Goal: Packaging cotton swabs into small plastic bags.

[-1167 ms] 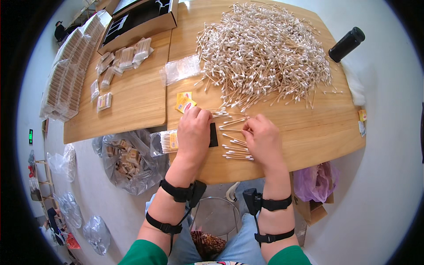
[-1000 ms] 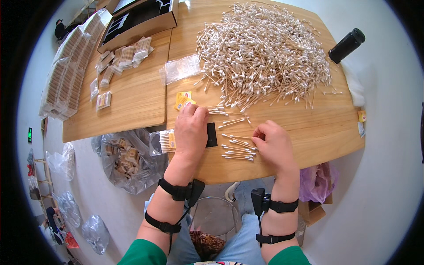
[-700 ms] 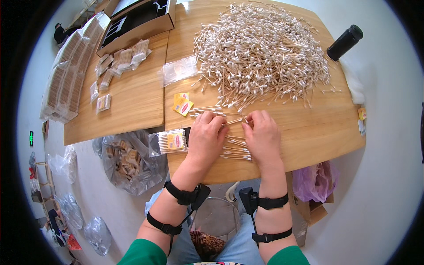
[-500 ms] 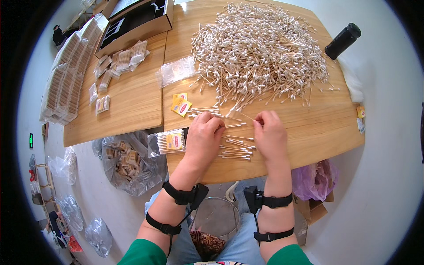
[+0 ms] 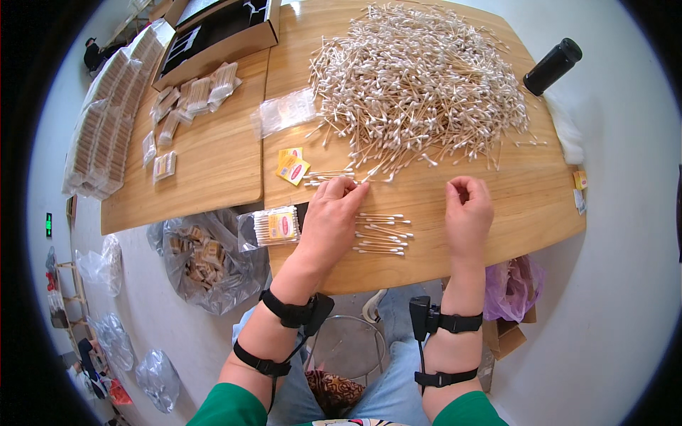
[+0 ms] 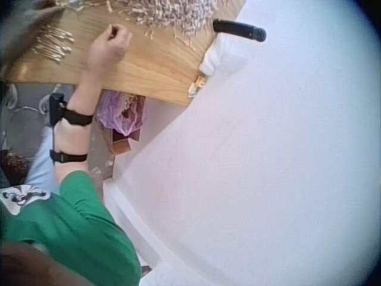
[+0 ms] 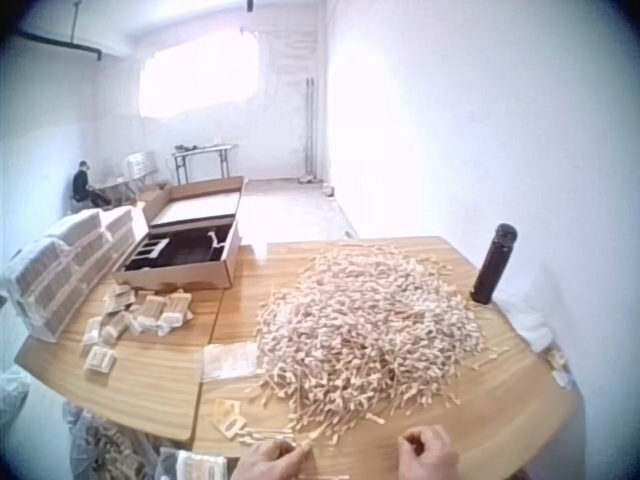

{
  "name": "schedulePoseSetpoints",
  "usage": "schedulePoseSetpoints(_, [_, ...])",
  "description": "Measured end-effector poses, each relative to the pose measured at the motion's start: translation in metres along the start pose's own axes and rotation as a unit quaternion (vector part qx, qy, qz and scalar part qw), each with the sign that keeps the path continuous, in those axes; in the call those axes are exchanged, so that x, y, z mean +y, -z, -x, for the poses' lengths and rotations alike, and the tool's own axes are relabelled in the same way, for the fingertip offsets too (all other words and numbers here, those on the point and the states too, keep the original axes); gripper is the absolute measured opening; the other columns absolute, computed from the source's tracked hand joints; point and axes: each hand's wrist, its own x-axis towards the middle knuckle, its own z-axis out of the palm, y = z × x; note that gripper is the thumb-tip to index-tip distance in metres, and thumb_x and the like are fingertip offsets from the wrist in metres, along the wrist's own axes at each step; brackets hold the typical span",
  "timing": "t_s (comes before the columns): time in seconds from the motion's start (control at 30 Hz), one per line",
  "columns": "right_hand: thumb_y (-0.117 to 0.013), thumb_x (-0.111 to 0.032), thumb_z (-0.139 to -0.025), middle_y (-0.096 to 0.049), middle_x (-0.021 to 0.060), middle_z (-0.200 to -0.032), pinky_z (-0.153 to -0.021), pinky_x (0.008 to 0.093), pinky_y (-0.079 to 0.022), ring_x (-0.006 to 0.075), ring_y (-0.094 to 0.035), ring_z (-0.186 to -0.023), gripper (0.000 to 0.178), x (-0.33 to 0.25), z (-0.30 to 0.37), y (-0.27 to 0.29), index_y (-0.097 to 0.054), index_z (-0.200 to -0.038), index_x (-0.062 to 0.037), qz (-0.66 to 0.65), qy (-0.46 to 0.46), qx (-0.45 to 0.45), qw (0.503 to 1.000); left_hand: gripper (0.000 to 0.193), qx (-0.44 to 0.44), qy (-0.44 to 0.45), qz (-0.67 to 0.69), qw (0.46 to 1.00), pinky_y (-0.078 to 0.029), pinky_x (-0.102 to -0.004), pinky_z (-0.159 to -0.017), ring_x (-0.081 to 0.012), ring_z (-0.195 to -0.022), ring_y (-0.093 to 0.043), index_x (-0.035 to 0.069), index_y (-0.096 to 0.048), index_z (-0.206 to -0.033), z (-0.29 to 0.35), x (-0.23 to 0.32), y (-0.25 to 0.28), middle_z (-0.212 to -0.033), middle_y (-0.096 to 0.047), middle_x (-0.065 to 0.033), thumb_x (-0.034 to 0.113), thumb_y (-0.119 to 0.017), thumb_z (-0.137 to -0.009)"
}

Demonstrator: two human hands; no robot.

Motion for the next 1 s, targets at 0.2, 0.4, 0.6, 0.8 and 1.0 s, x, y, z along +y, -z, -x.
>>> schedulePoseSetpoints(0.2, [-0.068, -0.001, -0.085, -0.062, 0.0083, -0.081, -0.064, 0.0322, -0.05, 0.0201, -0.061, -0.069, 0.003, 0.003, -0.002, 0.014, -0.066, -0.086, -0.0025, -0.066, 0.006, -0.053, 0.996, 0.032, 0.013, 0.02, -0.005, 1.0, -0.049, -0.0416, -0.087, -0.0339, -0.099, -0.06, 0.001, -0.069, -0.108, 0.002, -0.004, -0.001, -0.103, -0.063, -0.0149, -0.006, -0.057, -0.079])
schedulePoseSetpoints(0.4, [-0.072, -0.009, -0.078, -0.062, 0.0116, -0.081, -0.071, 0.0407, -0.05, 0.0311, -0.063, -0.079, 0.008, -0.015, 0.012, -0.006, -0.068, -0.083, -0.0054, 0.054, 0.12, -0.192, 0.973, 0.024, 0.013, 0.021, 0.026, 0.999, -0.049, -0.0412, -0.087, -0.0338, -0.098, -0.06, 0.002, -0.069, -0.107, 0.006, -0.007, -0.004, -0.103, -0.063, -0.0149, -0.001, -0.061, -0.084])
schedulePoseSetpoints(0.6, [-0.072, -0.012, -0.081, -0.062, 0.0099, -0.083, -0.074, 0.0407, -0.05, 0.0295, -0.062, -0.08, 0.009, -0.019, 0.018, -0.009, -0.068, -0.085, -0.0049, -0.009, 0.094, -0.219, 0.971, 0.018, -0.026, -0.003, -0.011, 1.0, -0.043, -0.0421, -0.094, -0.0317, -0.109, -0.056, 0.007, -0.069, -0.099, 0.011, 0.013, -0.005, -0.111, -0.061, -0.0121, 0.021, -0.068, -0.088])
schedulePoseSetpoints(0.8, [-0.056, -0.025, -0.101, -0.063, 0.0149, -0.107, -0.087, 0.0369, -0.05, 0.0272, -0.062, -0.099, 0.027, -0.019, 0.048, -0.017, -0.063, -0.111, -0.0015, -0.163, 0.016, -0.128, 0.978, 0.025, 0.01, 0.092, 0.186, 0.978, -0.041, -0.0405, -0.102, -0.0325, -0.119, -0.054, 0.004, -0.067, -0.106, 0.027, 0.017, -0.012, -0.125, -0.059, -0.0167, 0.026, -0.057, -0.1])
schedulePoseSetpoints(1.0, [-0.041, -0.034, -0.108, -0.059, 0.0184, -0.124, -0.1, 0.037, -0.044, 0.0298, -0.057, -0.117, 0.043, -0.039, 0.072, -0.038, -0.054, -0.128, 0.0014, -0.269, 0.0, -0.145, 0.952, 0.049, 0.046, 0.17, 0.396, 0.901, -0.031, -0.0339, -0.113, -0.0214, -0.132, -0.045, 0.001, -0.054, -0.131, 0.03, 0.023, -0.015, -0.142, -0.051, -0.0109, 0.037, -0.028, -0.11])
